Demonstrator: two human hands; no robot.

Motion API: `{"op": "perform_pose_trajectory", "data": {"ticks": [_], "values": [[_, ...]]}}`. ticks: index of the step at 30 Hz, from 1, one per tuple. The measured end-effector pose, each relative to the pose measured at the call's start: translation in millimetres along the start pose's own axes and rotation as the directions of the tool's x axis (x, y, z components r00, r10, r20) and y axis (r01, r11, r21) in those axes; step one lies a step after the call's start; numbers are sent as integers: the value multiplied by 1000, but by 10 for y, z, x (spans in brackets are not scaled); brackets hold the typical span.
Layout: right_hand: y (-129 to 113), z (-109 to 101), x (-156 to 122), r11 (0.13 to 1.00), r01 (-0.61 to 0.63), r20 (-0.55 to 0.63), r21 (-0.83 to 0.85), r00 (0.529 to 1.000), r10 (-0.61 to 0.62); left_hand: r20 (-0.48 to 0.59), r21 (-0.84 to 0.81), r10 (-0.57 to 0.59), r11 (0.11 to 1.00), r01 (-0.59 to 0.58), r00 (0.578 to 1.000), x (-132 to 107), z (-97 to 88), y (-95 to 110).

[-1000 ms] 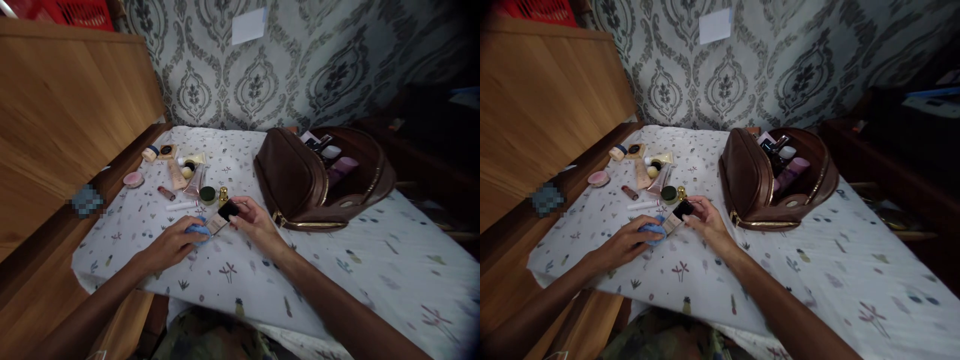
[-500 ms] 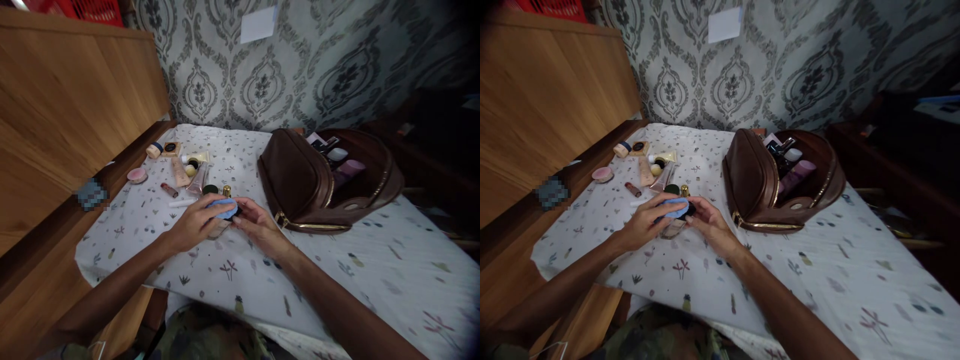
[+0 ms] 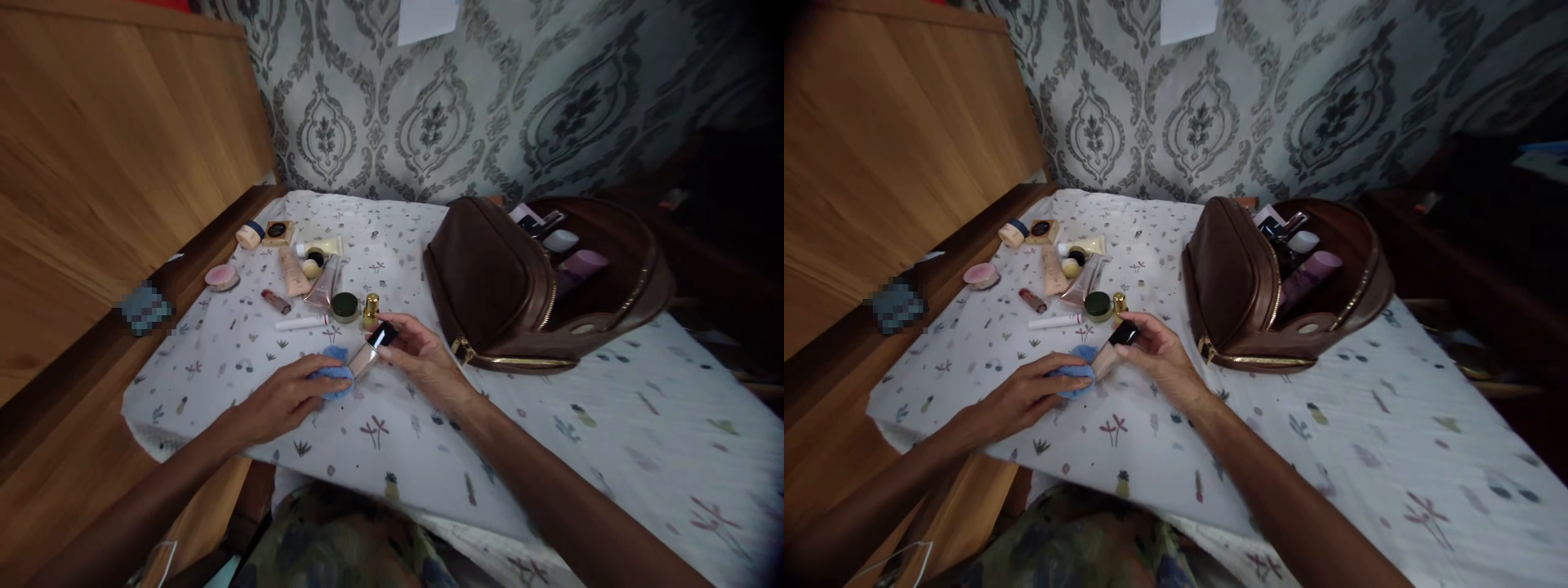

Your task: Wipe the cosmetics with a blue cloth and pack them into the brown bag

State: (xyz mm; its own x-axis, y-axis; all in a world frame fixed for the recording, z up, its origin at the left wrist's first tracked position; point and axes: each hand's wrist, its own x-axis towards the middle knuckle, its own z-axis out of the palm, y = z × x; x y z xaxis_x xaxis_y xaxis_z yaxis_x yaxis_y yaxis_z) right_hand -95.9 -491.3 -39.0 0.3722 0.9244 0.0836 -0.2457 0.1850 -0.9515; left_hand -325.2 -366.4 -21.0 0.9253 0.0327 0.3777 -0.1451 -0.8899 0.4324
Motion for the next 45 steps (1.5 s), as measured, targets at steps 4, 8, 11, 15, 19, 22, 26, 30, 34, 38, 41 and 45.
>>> {"op": "perform_pose_trajectory", "data": {"ticks": [4,8,11,15,19,22,26,30,34,38,41,45], "values": [[22,-26,0,1000,10,-14,-15,1000,-11,79,-125,-18,992,28,997,73,-128,38],[9,-40,-1,997,-34,24,63,999,33,-68,-133,-69,989,60,995,288,-207,48],[-7,-37,-1,992,-63,72,113,996,55,-263,-99,-89,993,65,961,527,-158,51],[-23,-38,-6,991,-61,112,117,993,48,-303,-110,-53,994,20,952,736,-20,73],[-31,-51,-10,986,-86,120,143,990,69,-194,-62,-23,998,12,981,623,55,106],[-30,-51,-16,987,-85,107,138,992,70,-72,-14,17,1000,-19,997,410,79,142],[-9,-43,-25,994,-82,112,74,991,74,33,61,9,998,-11,999,190,98,200],[31,-64,-15,994,-103,109,45,989,98,108,-24,-16,1000,19,994,166,23,226],[42,-82,-2,991,-129,143,39,982,122,14,-145,-61,987,63,998,344,-114,201],[-4,-58,-7,987,-141,196,73,973,124,-310,-158,-170,979,126,935,594,-117,157],[-37,-51,-3,990,-126,224,71,969,107,-335,-185,-157,978,99,929,664,-16,146],[-28,-89,15,986,-151,218,64,967,134,-237,-228,-161,968,106,958,517,105,169]]}}
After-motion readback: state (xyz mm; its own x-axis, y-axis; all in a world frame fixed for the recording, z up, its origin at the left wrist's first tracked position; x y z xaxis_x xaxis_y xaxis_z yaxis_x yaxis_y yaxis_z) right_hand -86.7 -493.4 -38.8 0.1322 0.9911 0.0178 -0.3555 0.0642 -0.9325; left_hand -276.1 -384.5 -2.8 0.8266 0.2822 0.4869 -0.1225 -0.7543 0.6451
